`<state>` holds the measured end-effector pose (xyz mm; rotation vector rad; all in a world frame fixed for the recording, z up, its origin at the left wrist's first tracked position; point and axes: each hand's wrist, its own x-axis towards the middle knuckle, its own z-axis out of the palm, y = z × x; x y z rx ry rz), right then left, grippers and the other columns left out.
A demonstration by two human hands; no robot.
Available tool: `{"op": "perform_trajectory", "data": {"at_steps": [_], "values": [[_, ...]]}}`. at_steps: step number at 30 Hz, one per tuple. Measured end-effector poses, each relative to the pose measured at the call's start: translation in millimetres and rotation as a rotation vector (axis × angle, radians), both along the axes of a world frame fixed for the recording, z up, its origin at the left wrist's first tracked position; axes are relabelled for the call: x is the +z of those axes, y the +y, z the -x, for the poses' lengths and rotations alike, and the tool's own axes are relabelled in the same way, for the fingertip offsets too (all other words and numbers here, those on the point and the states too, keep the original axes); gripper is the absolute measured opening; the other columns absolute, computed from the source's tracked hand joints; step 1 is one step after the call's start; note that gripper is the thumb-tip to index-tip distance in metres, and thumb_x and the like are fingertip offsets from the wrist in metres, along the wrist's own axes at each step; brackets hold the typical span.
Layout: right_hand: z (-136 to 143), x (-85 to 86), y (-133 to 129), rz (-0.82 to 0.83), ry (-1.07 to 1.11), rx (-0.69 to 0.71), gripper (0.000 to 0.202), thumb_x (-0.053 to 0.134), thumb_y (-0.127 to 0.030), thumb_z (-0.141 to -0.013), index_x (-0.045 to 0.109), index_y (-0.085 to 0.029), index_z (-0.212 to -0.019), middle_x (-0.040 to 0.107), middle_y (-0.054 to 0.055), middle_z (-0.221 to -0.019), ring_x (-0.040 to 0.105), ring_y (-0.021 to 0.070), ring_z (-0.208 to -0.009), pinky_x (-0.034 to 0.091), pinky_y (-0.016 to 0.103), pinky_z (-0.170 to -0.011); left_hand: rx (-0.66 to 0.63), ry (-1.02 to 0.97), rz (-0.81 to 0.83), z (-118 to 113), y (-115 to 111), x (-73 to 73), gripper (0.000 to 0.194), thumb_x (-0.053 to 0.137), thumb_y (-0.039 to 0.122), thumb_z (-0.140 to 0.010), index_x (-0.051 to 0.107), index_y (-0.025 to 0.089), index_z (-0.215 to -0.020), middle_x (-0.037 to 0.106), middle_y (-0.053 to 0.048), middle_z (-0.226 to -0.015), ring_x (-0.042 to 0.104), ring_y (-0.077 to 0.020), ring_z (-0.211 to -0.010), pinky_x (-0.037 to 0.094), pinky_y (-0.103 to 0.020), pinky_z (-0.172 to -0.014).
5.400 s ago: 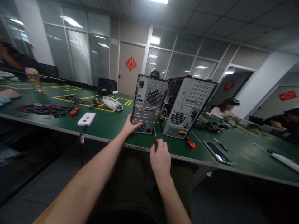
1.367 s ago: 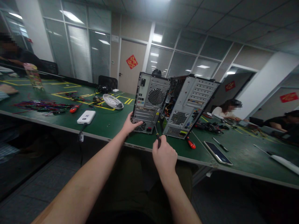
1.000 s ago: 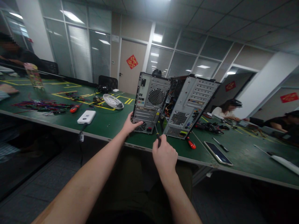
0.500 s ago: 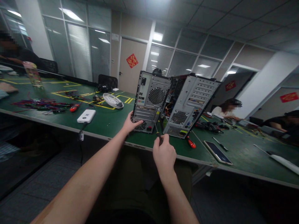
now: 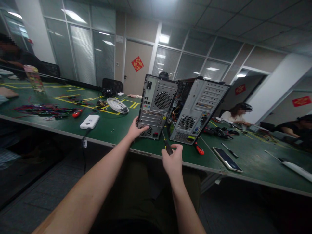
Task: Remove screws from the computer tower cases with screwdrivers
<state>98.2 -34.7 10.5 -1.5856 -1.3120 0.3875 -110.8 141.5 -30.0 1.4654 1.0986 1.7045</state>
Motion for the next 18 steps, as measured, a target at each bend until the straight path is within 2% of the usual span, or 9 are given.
{"op": "perform_trajectory", "data": {"at_steps": [3, 6, 9, 13, 18], "values": [[-0.4, 6.8, -6.0, -0.016, -0.076, -0.033, 0.019, 0.060, -0.031, -0.085, 0.050, -0.026, -0.101, 0.063, 0.000, -0.078, 0.063, 0.0235, -0.070, 0.043, 0.032, -0.067, 0.004, -0.004, 0.009, -0.9, -1.0, 0.8, 0.108, 0.096, 0.050, -0.065, 0.044, 0.020, -0.155, 0.060, -0.019, -0.153, 0.059, -0.0328, -0.142, 0.042, -0.051, -0.123], [-0.5, 8.7, -9.6, -0.195, -0.250, -0.060, 0.009, 0.055, -0.030, -0.091, 0.054, -0.024, -0.097, 0.065, 0.010, -0.100, 0.065, 0.0271, -0.090, 0.048, 0.036, -0.079, 0.008, -0.010, 0.010, -1.5, -1.8, 1.5, 0.108, 0.096, 0.049, -0.064, 0.045, 0.020, -0.154, 0.060, -0.019, -0.152, 0.060, -0.0330, -0.140, 0.044, -0.051, -0.122], [-0.4, 5.1, -10.1, -0.326, -0.413, -0.066, 0.011, 0.050, -0.027, -0.097, 0.059, -0.022, -0.101, 0.061, 0.013, -0.112, 0.064, 0.0256, -0.094, 0.050, 0.035, -0.079, 0.007, -0.012, 0.006, -1.6, -2.2, 1.7, 0.106, 0.096, 0.049, -0.065, 0.045, 0.020, -0.154, 0.061, -0.019, -0.152, 0.061, -0.0328, -0.139, 0.045, -0.050, -0.121], [0.5, 2.0, -9.9, -0.273, -0.539, -0.050, 0.017, 0.047, -0.027, -0.105, 0.062, -0.020, -0.106, 0.064, 0.010, -0.104, 0.064, 0.0226, -0.088, 0.045, 0.030, -0.072, 0.007, -0.002, 0.003, -1.2, -3.2, 2.3, 0.105, 0.095, 0.048, -0.066, 0.046, 0.019, -0.154, 0.061, -0.019, -0.151, 0.061, -0.0324, -0.138, 0.044, -0.050, -0.122], [3.6, 6.7, -11.4, -0.157, -0.567, -0.103, 0.020, 0.048, -0.030, -0.108, 0.063, -0.018, -0.115, 0.070, 0.006, -0.093, 0.064, 0.0192, -0.077, 0.036, 0.028, -0.066, 0.016, 0.010, 0.002, -0.5, -3.7, 2.2, 0.105, 0.095, 0.050, -0.066, 0.046, 0.020, -0.154, 0.060, -0.019, -0.153, 0.060, -0.0328, -0.139, 0.043, -0.050, -0.122]]}}
